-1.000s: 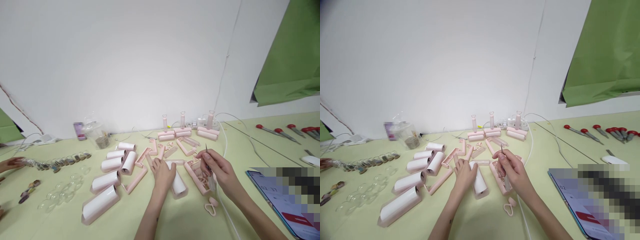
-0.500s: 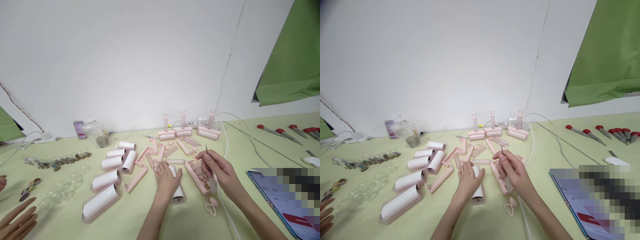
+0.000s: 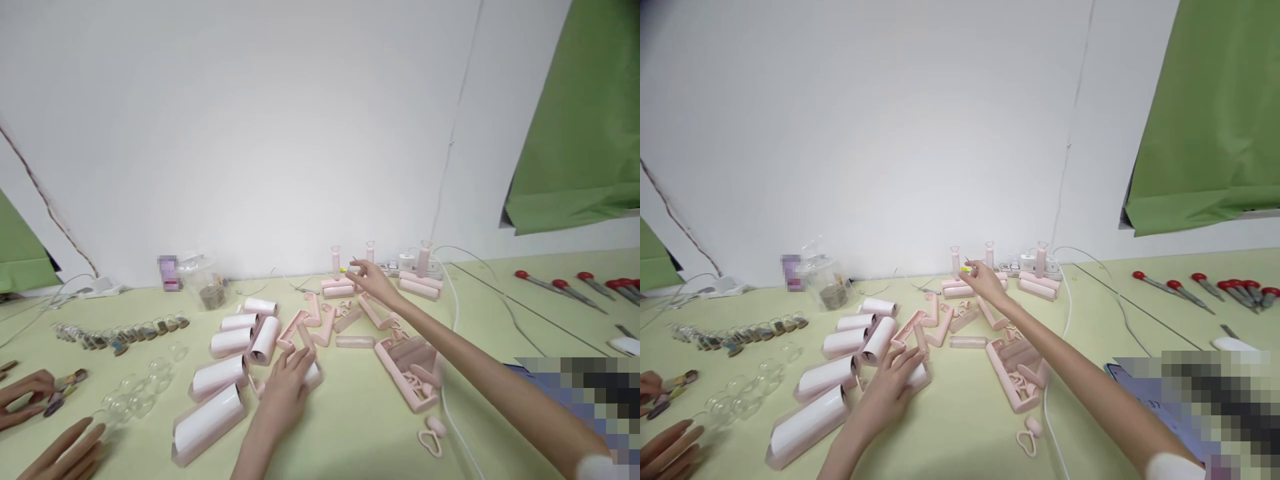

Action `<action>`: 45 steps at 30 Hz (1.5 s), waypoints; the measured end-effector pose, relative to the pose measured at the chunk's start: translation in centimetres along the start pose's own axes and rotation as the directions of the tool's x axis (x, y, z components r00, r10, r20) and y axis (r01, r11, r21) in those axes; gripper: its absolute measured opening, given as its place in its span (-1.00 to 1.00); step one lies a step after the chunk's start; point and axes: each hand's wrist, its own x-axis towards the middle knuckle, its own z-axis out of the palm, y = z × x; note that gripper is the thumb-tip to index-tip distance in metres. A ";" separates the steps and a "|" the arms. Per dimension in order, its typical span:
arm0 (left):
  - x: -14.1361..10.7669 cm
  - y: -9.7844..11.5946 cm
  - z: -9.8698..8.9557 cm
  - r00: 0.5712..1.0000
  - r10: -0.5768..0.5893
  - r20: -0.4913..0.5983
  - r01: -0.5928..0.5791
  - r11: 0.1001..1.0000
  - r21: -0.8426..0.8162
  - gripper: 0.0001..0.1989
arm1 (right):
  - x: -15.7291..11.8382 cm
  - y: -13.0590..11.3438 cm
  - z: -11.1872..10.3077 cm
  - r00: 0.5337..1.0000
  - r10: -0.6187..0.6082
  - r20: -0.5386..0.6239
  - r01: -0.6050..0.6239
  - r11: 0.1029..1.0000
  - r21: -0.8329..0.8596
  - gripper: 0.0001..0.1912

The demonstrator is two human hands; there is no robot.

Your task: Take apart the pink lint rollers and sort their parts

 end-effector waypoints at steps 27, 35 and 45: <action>2.8 6.5 2.7 0.973 0.212 0.097 -0.109 0.782 -0.614 -0.70 | -15.2 1.2 0.2 0.923 -0.264 0.279 0.041 0.790 0.612 -0.77; 2.0 6.0 2.1 0.995 0.070 -0.068 -0.092 0.911 -0.401 -0.71 | -14.5 1.2 -2.2 0.957 -0.213 0.196 0.168 0.961 0.222 -0.72; 1.3 6.9 3.4 0.931 0.336 0.142 -0.315 0.937 -0.152 -0.81 | -15.8 0.2 -2.1 0.952 -0.234 0.197 0.233 0.972 0.027 -0.75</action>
